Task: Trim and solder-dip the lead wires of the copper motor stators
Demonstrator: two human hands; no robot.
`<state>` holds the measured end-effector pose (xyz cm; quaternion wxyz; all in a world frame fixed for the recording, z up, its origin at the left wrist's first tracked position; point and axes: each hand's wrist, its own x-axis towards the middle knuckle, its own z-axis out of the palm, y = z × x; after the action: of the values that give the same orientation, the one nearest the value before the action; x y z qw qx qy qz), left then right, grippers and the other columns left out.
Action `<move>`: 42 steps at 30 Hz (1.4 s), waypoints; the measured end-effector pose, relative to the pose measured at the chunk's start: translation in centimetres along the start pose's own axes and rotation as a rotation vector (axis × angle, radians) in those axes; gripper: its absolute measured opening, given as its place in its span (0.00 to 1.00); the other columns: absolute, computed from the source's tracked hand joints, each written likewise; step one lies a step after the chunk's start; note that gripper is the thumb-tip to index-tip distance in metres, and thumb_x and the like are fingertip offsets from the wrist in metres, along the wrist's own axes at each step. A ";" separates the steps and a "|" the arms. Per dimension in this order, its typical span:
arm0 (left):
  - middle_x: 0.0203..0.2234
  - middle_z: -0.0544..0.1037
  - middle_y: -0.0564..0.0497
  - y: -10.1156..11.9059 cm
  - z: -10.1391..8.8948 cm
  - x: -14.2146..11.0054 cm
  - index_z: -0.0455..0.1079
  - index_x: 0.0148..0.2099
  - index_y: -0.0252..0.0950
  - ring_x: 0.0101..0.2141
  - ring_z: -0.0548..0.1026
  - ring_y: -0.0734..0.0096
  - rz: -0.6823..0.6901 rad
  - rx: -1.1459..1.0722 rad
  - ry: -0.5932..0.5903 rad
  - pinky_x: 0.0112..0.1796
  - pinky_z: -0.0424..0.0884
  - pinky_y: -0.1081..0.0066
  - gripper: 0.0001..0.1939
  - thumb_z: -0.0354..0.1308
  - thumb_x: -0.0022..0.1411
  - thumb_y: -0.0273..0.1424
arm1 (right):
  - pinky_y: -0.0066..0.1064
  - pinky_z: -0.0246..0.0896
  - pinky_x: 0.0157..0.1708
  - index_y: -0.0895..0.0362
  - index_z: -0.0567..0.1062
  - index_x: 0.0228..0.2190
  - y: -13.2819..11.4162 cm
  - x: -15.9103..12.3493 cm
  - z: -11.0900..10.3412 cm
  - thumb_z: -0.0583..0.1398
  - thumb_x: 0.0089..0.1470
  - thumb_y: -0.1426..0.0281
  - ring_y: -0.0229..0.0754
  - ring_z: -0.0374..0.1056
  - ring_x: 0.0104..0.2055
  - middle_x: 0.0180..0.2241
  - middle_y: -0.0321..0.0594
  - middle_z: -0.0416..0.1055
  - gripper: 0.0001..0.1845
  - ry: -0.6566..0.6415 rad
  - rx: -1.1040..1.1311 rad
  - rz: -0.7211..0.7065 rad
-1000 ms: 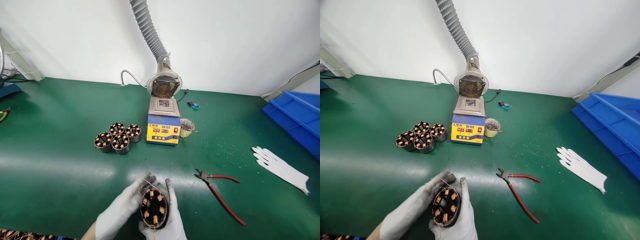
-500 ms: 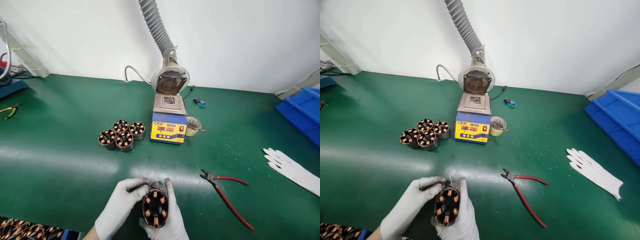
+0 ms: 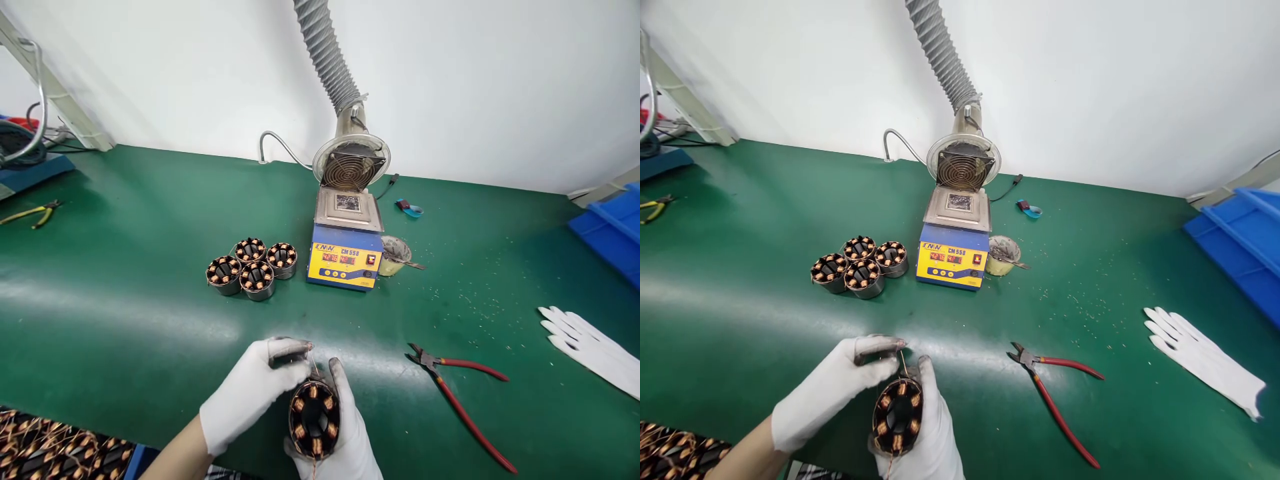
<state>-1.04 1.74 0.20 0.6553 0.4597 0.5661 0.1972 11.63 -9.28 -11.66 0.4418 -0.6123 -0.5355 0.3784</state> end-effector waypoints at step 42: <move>0.17 0.70 0.56 -0.9 2.0 0.2 0.66 0.20 0.35 0.22 0.66 0.74 0.042 -0.212 0.084 0.27 0.62 0.73 0.08 0.61 0.39 0.32 | 0.39 0.66 0.46 0.55 0.45 0.61 -0.5 0.0 0.2 0.66 0.32 0.73 0.55 0.67 0.49 0.50 0.49 0.67 0.56 0.011 -0.066 0.038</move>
<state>0.64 0.67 -0.74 0.6717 0.3908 0.5592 0.2887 11.26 -9.20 -11.24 0.4171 -0.6387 -0.5334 0.3656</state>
